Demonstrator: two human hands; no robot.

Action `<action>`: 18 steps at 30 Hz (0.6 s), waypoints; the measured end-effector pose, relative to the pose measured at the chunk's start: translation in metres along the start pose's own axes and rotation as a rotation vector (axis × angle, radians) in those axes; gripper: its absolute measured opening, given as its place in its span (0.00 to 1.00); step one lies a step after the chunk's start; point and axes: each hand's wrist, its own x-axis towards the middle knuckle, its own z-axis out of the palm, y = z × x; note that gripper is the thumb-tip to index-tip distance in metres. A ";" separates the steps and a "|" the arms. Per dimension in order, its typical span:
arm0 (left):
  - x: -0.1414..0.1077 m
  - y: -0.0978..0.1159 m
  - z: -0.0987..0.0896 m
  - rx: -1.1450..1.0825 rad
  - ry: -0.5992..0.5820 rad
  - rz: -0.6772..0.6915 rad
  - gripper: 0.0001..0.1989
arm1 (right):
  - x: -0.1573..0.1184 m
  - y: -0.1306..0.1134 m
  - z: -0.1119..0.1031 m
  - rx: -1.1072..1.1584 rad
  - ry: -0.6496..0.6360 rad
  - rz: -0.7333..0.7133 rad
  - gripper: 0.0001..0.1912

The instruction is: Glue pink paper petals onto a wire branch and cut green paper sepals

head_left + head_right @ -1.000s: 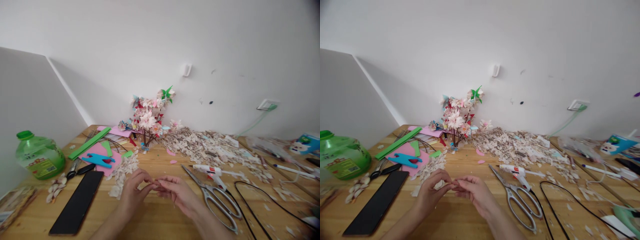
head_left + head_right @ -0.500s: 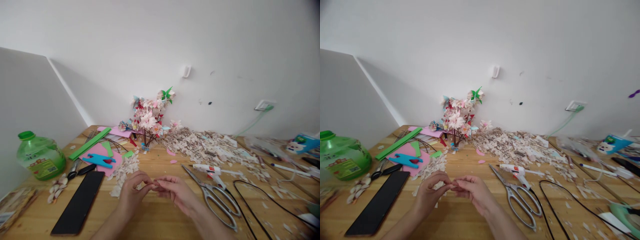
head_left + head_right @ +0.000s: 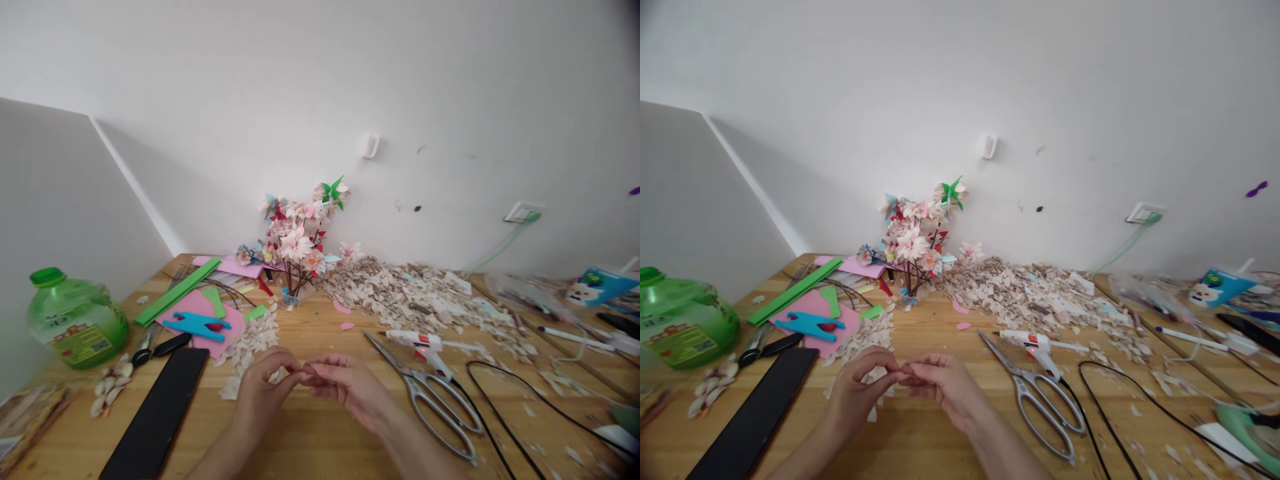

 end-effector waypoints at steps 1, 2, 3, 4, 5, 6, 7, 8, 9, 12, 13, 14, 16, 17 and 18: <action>0.000 0.000 0.000 0.001 -0.003 -0.009 0.05 | 0.001 0.000 0.000 -0.003 0.001 0.001 0.11; 0.000 -0.001 -0.001 0.001 -0.002 -0.019 0.05 | 0.001 0.000 0.001 -0.007 0.004 0.003 0.11; 0.000 -0.001 -0.001 0.001 0.002 -0.027 0.06 | 0.002 0.000 0.002 -0.009 0.010 0.005 0.11; 0.000 -0.002 -0.002 0.001 0.007 -0.033 0.06 | 0.002 0.000 0.002 -0.009 0.015 0.008 0.11; 0.000 -0.002 -0.002 0.002 0.010 -0.037 0.06 | 0.002 0.001 0.003 -0.004 0.020 0.009 0.11; 0.000 -0.003 -0.002 0.003 0.011 -0.037 0.06 | 0.003 0.001 0.004 0.004 0.027 0.008 0.11; 0.000 -0.004 -0.003 0.005 0.014 -0.032 0.06 | 0.003 0.001 0.004 0.014 0.032 0.008 0.11; 0.000 -0.005 -0.003 0.008 0.016 -0.021 0.06 | 0.004 0.001 0.005 0.024 0.037 0.010 0.11; -0.001 -0.007 -0.003 0.012 0.020 -0.007 0.06 | 0.005 0.002 0.005 0.035 0.043 0.015 0.11; -0.002 -0.011 -0.004 0.025 0.041 0.047 0.06 | 0.007 0.004 0.004 0.065 0.040 0.056 0.11; -0.002 -0.013 -0.004 0.031 0.044 0.062 0.05 | 0.008 0.005 0.003 0.076 0.036 0.072 0.11; -0.002 -0.014 -0.005 0.036 0.044 0.077 0.05 | 0.008 0.005 0.003 0.089 0.032 0.087 0.11; -0.002 -0.016 -0.007 0.045 0.039 0.101 0.05 | 0.010 0.007 0.003 0.117 0.028 0.107 0.10; -0.002 -0.017 -0.008 0.049 0.036 0.112 0.04 | 0.011 0.007 0.003 0.129 0.030 0.114 0.10; -0.002 -0.017 -0.009 0.051 0.038 0.122 0.04 | 0.012 0.008 0.004 0.141 0.035 0.118 0.10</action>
